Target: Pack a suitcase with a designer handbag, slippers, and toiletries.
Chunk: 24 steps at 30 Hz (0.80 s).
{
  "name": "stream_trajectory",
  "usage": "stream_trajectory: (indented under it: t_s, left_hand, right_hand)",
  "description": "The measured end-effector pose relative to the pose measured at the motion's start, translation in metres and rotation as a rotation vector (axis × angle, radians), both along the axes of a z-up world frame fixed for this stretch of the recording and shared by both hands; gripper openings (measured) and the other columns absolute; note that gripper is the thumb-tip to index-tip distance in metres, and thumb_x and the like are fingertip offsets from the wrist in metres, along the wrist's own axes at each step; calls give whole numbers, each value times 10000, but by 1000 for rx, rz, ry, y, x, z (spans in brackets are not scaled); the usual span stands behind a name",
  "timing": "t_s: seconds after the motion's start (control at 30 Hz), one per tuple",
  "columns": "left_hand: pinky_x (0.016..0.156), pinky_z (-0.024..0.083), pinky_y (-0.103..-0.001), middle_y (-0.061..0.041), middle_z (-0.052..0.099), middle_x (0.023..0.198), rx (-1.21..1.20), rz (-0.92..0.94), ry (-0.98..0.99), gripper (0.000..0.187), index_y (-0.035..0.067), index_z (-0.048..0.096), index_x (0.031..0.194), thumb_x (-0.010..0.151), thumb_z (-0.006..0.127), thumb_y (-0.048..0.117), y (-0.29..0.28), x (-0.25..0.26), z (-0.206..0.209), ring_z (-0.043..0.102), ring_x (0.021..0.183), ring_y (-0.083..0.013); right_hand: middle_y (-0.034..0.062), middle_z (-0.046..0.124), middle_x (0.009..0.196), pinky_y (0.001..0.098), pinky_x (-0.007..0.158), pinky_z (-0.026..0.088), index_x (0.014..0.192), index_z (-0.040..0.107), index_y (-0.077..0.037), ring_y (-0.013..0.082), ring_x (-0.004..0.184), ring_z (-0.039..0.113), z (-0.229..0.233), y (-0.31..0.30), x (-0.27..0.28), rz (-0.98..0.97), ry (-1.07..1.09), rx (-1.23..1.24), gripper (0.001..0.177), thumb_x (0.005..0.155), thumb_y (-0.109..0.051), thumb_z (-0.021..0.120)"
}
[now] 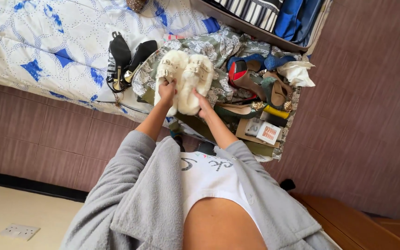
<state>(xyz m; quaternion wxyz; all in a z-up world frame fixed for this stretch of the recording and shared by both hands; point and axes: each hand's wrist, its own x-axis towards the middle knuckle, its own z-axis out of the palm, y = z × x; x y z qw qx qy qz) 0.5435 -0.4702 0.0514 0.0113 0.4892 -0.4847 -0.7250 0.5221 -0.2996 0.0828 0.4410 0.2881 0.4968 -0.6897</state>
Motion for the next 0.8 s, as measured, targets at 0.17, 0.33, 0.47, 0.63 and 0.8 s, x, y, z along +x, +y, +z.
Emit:
stream_trajectory:
  t_s: [0.17, 0.33, 0.47, 0.63, 0.8]
  left_hand:
    - [570, 512, -299, -45, 665, 792, 119, -58, 62, 205, 33, 709, 1045, 939, 690, 208, 4, -10, 13, 583, 591, -141]
    - [640, 533, -282, -33, 666, 801, 159, -293, 104, 197, 5, 675, 1065, 956, 653, 168, 10, -11, 2, 619, 676, -140]
    - [689, 501, -317, -76, 709, 854, -119, -317, 78, 218, -26, 735, 1053, 909, 642, 108, 4, 11, -2, 639, 745, -185]
    - [813, 528, -359, -148, 737, 1012, -622, -155, -105, 241, 19, 743, 1051, 840, 688, 122, -9, 32, -14, 691, 891, -265]
    - [920, 453, -457, -134, 737, 1113, -437, -522, -163, 299, 109, 725, 1149, 902, 601, 222, -15, 18, 5, 636, 1040, -298]
  right_hand:
    - [112, 673, 1313, 468, 1020, 540, 1423, 554, -98, 279, 1165, 674, 31, 5, 1, -101, -6, -383, 648, 908, -456, 718]
    - [89, 663, 1372, 463, 1116, 481, 1452, 550, -109, 279, 1263, 630, 38, 11, 4, -223, -54, -648, 685, 909, -495, 712]
    - [62, 655, 1344, 529, 1109, 440, 1422, 556, -179, 291, 1254, 610, 21, 17, 1, -224, -55, -371, 661, 841, -441, 734]
    - [91, 621, 1336, 551, 1126, 402, 1427, 505, -181, 318, 1274, 552, 15, 32, 4, -259, -43, -275, 759, 728, -326, 762]
    - [112, 605, 1303, 567, 1136, 366, 1405, 488, -192, 324, 1250, 542, 26, 22, 4, -219, -39, -190, 821, 635, -298, 751]
